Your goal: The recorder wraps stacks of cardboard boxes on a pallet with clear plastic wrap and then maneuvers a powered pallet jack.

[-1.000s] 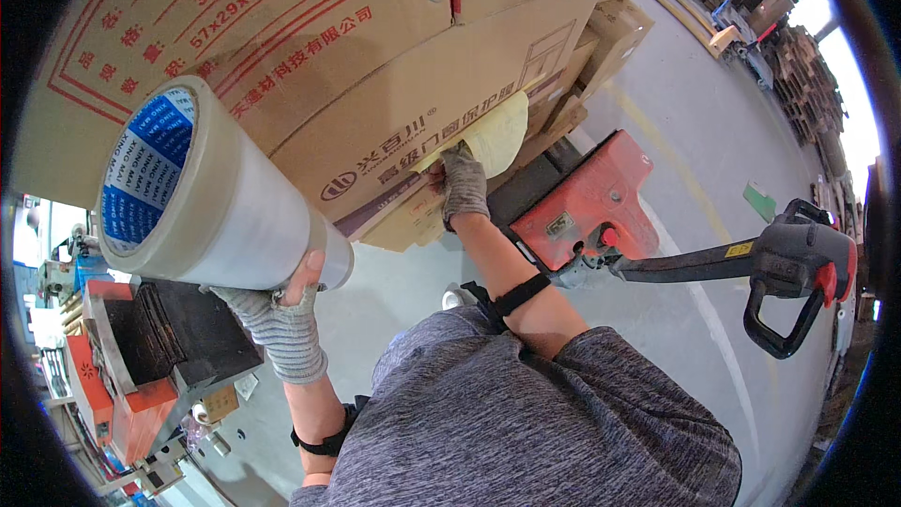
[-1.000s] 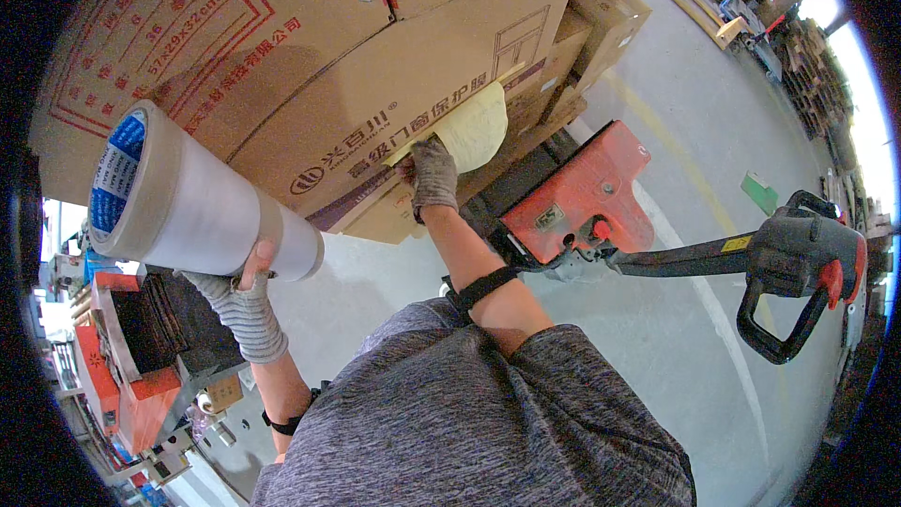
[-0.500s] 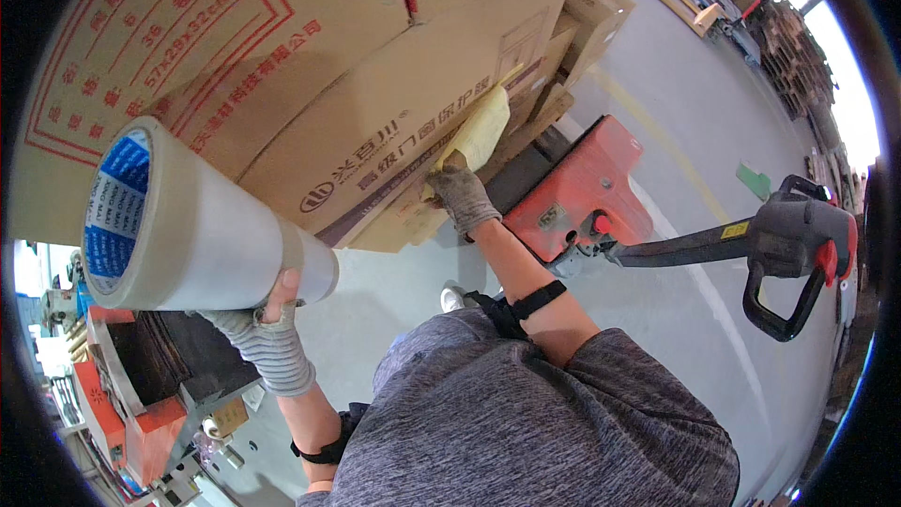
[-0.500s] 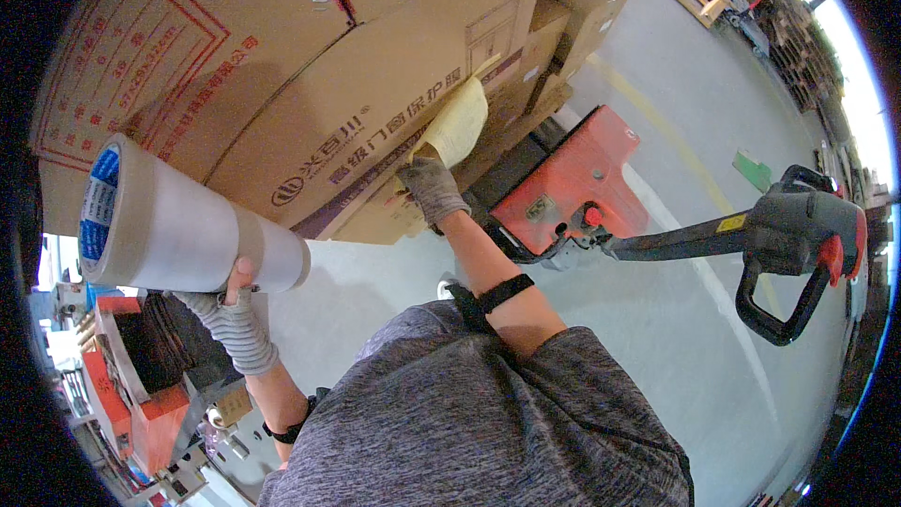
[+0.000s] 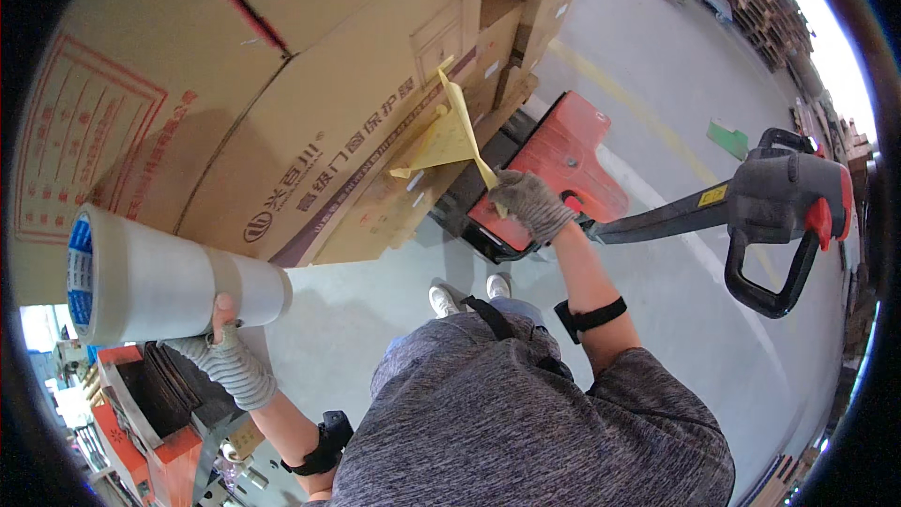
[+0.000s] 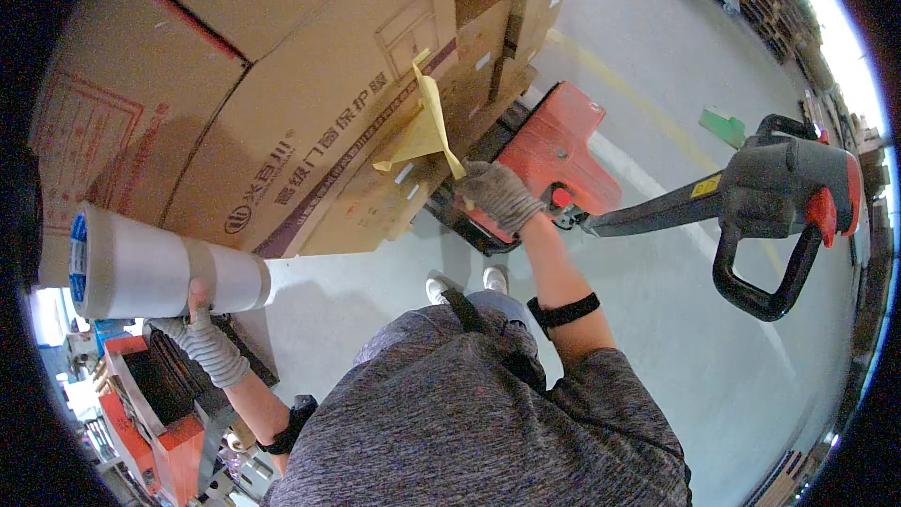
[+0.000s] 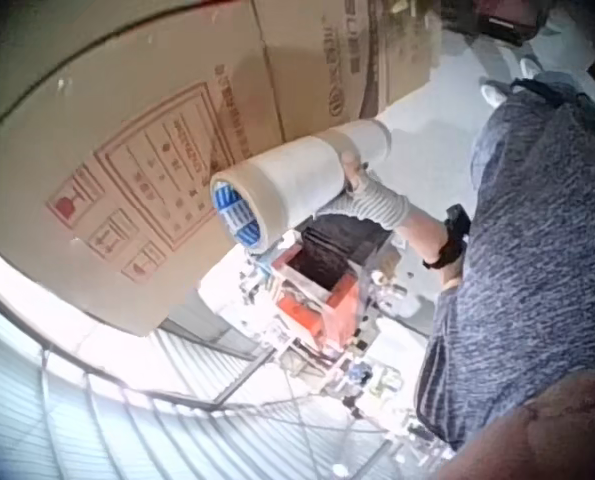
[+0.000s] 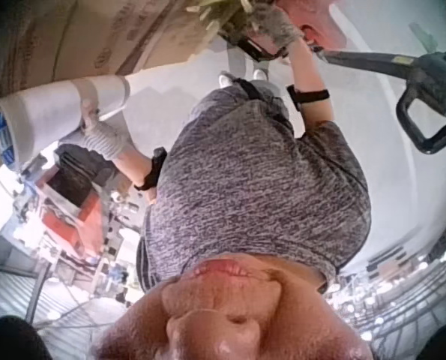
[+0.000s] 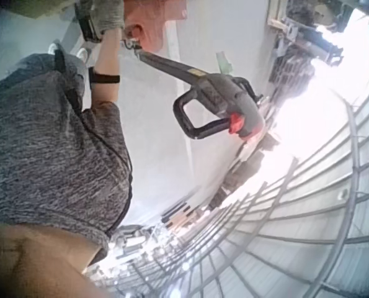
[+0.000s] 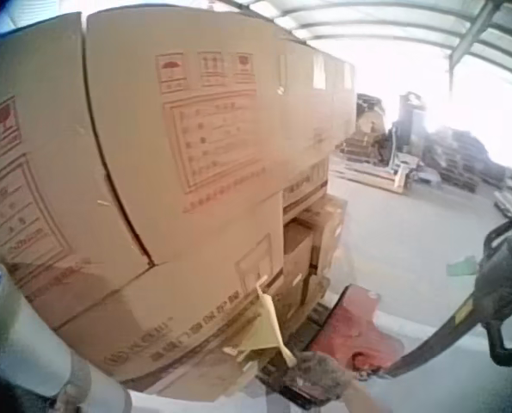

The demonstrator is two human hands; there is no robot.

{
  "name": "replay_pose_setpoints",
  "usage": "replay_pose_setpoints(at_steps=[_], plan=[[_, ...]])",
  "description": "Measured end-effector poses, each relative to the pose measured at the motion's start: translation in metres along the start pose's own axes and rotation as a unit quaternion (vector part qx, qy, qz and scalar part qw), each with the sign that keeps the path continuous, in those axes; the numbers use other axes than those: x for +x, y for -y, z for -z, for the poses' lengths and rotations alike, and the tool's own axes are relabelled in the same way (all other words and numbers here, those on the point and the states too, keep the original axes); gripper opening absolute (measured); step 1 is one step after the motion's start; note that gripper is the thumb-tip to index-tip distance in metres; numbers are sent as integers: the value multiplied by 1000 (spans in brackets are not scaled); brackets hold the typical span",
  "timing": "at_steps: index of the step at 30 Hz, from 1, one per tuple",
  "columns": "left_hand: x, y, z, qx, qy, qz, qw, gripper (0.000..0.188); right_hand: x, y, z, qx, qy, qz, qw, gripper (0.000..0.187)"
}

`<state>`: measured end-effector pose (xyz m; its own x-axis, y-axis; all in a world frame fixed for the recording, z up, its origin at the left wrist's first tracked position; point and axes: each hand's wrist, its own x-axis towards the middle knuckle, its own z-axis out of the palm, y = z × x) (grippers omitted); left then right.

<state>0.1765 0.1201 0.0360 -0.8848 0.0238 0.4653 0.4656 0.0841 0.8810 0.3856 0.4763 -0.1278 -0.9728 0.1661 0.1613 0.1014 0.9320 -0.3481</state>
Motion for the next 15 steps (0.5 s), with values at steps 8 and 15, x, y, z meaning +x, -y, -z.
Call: replay_pose_setpoints(at_steps=[8,15], plan=[[2,2,3,23,-20,22,999,69,-34,-46,31,9,-104,46,993,14],[6,5,13,32,3,24,999,84,-82,-52,34,496,39,-294,816,26]])
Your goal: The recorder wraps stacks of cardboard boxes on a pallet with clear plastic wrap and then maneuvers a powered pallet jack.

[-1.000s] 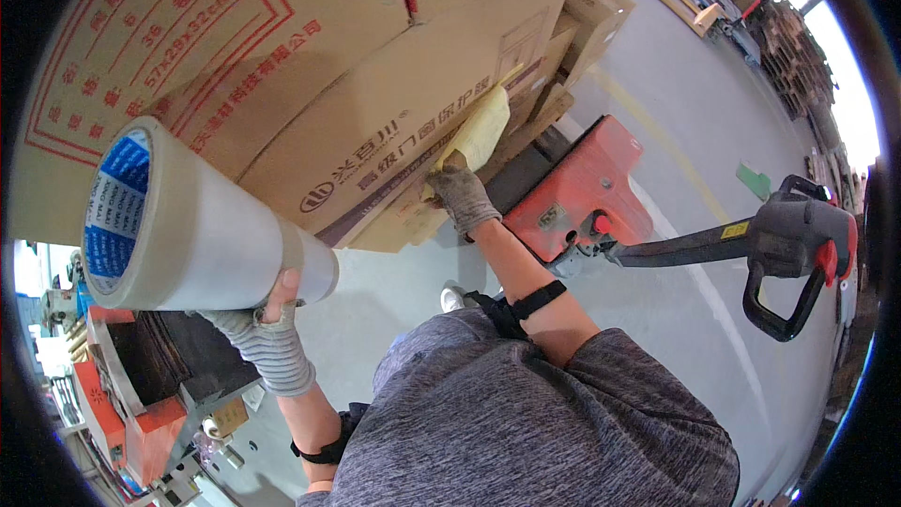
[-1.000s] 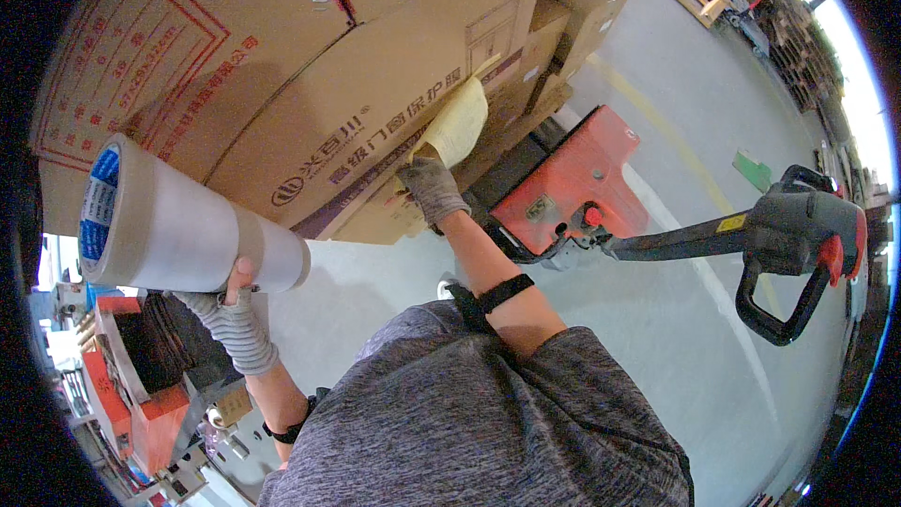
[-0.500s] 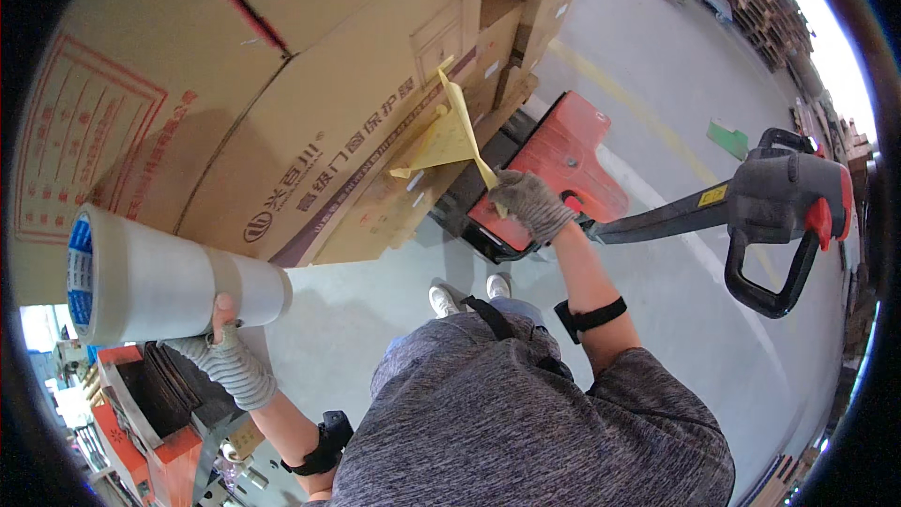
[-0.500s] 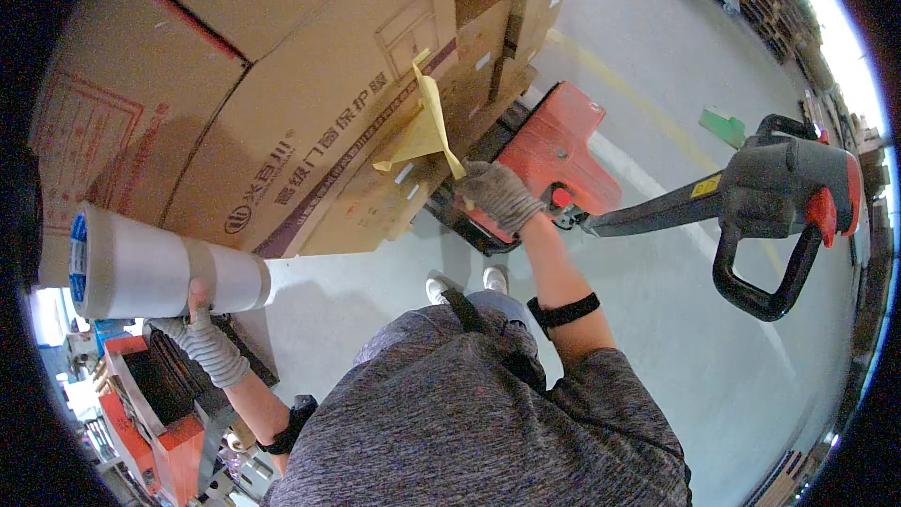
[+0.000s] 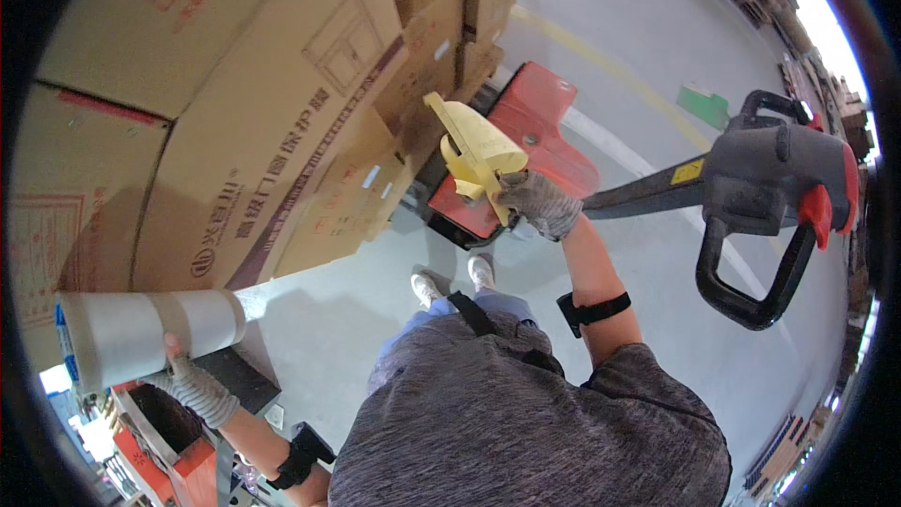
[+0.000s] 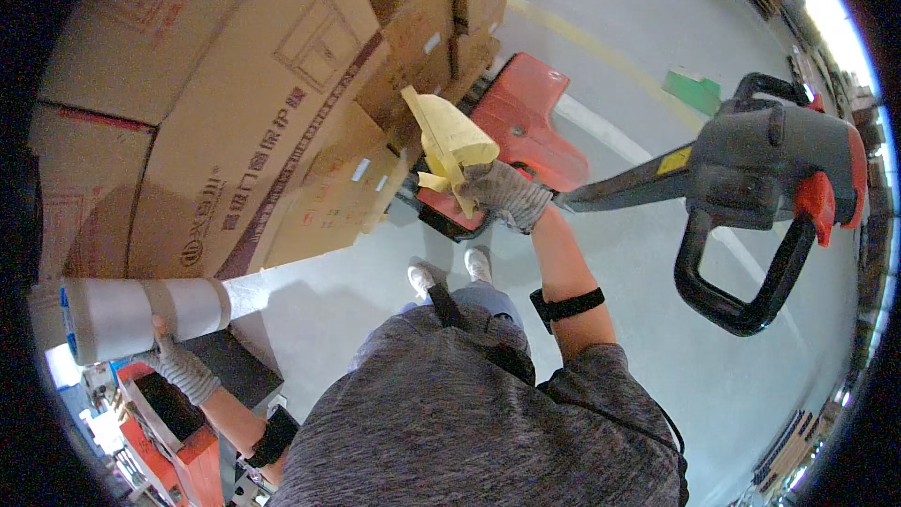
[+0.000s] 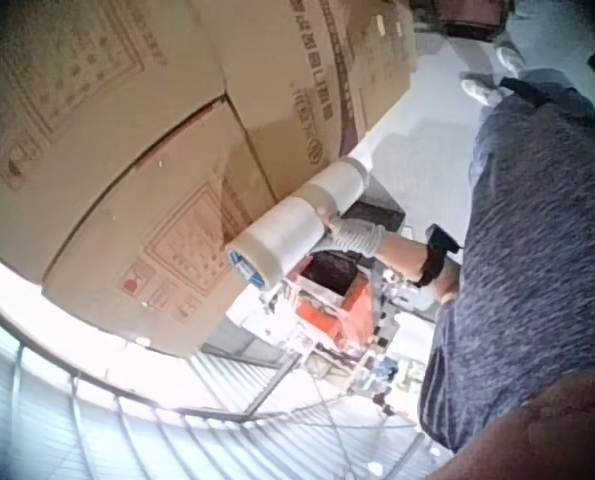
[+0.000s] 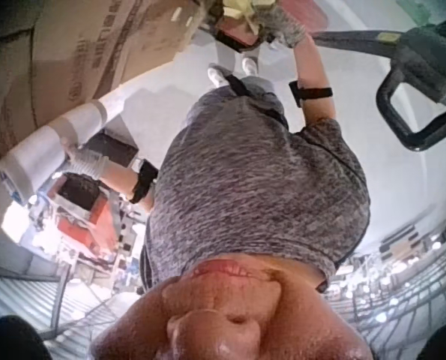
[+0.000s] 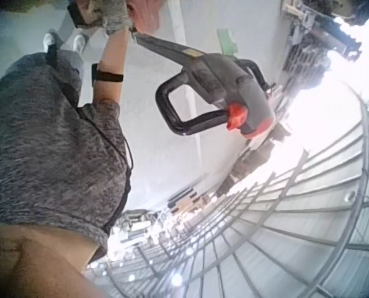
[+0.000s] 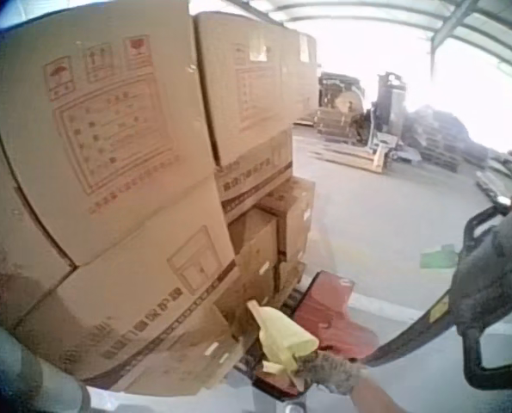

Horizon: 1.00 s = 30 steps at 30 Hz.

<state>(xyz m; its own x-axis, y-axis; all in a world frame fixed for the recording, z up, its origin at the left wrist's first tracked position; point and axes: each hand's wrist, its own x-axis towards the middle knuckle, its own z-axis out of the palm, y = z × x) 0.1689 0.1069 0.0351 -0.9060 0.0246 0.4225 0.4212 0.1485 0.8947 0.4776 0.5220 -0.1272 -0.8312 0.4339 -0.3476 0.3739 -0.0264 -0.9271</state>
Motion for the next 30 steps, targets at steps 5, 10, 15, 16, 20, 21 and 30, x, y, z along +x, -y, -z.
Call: replay_pose_setpoints(at_steps=[5,10,15,16,20,21,30], plan=[[-5,-21,-18,28,-23,-4,999,86,0,-98,25,-258,-44,99,960,25],[-4,-11,-18,25,-38,-4,999,79,-7,-100,38,520,-2,-25,854,49],[-5,-17,-21,10,-25,0,1000,72,-16,-112,68,570,15,-16,821,60],[-4,-17,-21,12,-27,1,1000,72,-19,-109,74,562,29,-3,827,63],[-7,-20,-27,13,-39,10,999,70,-25,-100,92,388,-31,21,921,74],[-8,-21,-28,8,-55,25,998,68,-25,-97,94,301,-66,29,951,78],[8,15,9,8,-58,41,997,58,-17,-123,71,-291,-213,122,925,71]])
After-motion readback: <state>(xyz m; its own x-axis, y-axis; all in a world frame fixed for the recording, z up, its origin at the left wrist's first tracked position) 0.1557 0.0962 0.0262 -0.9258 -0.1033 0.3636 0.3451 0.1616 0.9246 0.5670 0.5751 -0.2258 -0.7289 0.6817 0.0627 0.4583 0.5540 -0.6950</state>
